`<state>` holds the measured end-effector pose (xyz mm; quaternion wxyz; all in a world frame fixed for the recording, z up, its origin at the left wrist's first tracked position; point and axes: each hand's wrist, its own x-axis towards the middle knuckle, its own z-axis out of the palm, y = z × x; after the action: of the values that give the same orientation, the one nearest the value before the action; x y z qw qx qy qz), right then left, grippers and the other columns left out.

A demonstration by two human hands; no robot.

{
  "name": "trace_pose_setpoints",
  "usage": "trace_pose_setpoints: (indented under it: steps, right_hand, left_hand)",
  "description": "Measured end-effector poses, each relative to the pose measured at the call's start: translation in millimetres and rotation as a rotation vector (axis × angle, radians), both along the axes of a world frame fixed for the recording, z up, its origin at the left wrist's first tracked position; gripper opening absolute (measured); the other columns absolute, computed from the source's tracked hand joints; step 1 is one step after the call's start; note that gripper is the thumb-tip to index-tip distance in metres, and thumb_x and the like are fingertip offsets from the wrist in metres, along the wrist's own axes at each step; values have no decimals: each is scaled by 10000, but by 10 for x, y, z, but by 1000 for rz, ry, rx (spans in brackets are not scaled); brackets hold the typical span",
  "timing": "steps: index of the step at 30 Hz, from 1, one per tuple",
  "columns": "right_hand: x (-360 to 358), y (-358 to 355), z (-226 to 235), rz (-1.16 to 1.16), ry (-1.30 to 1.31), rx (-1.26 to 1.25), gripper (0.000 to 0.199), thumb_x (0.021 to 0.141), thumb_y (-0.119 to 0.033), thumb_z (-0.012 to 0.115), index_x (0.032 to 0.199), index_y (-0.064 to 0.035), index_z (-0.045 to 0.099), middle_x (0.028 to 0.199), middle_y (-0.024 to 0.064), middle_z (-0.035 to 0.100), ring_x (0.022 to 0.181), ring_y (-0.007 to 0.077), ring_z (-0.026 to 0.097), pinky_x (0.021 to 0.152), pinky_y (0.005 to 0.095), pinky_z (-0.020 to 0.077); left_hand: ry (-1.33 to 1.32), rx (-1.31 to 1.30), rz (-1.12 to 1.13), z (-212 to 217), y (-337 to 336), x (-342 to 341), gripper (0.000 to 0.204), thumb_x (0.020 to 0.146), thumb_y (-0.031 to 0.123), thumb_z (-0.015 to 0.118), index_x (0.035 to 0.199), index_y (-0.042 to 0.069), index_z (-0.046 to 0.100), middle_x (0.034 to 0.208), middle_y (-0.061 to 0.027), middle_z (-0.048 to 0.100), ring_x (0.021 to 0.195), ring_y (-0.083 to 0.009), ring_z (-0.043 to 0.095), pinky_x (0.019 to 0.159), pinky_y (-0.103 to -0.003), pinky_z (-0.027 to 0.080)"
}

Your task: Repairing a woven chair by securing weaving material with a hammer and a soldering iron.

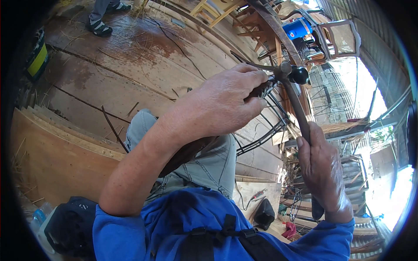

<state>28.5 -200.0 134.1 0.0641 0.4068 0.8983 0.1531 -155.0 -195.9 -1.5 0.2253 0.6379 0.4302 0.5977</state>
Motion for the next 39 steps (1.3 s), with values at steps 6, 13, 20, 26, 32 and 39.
trace_pose_setpoints:
  steps: [6,13,20,26,32,39]
  right_hand:
    - [668,121,-340,186,534,-157,298,828,-134,569,1072,1,463,700,134,567,608,280,580,545,352,444]
    - [787,467,-1414,109,1448,-816,209,915,-203,473,991,-11,440,639,14,474,497,72,462,471,206,379]
    - [592,641,-1653,111,1580,-1091,215,933,-226,436,985,-19,459,601,30,455,444,94,432,419,206,352]
    - [635,643,-1770,169,1676,-1255,265,950,-263,392,988,-21,493,601,15,473,454,75,434,424,220,347]
    - [654,689,-1879,243,1799,-1322,153,925,-173,470,969,-26,480,677,5,506,570,75,489,506,204,387]
    - [723,650,-1973,184,1877,-1769,145,917,-168,487,953,-42,424,691,29,514,585,78,520,516,211,426]
  left_hand:
    - [37,-30,-13,95,-7,7,487,800,111,493,1252,-39,391,1195,-179,459,1068,-300,487,895,-322,395]
    - [358,6,200,317,-10,114,499,750,47,492,1238,-26,418,1225,-240,450,1118,-377,454,934,-392,390]
    - [998,-72,460,557,-100,375,443,754,32,531,1196,57,509,1246,-199,432,1053,-341,502,890,-389,428]
    - [353,-218,462,438,-200,469,543,773,-25,566,1284,47,396,1270,-152,432,1098,-237,501,912,-323,410]
    - [-19,-411,295,614,-24,340,446,888,98,499,1304,-12,380,1257,-111,461,1131,-167,460,979,-283,322]
    - [-461,-474,153,662,172,271,407,877,113,529,1238,-53,442,1159,-43,513,1034,-96,471,937,-227,357]
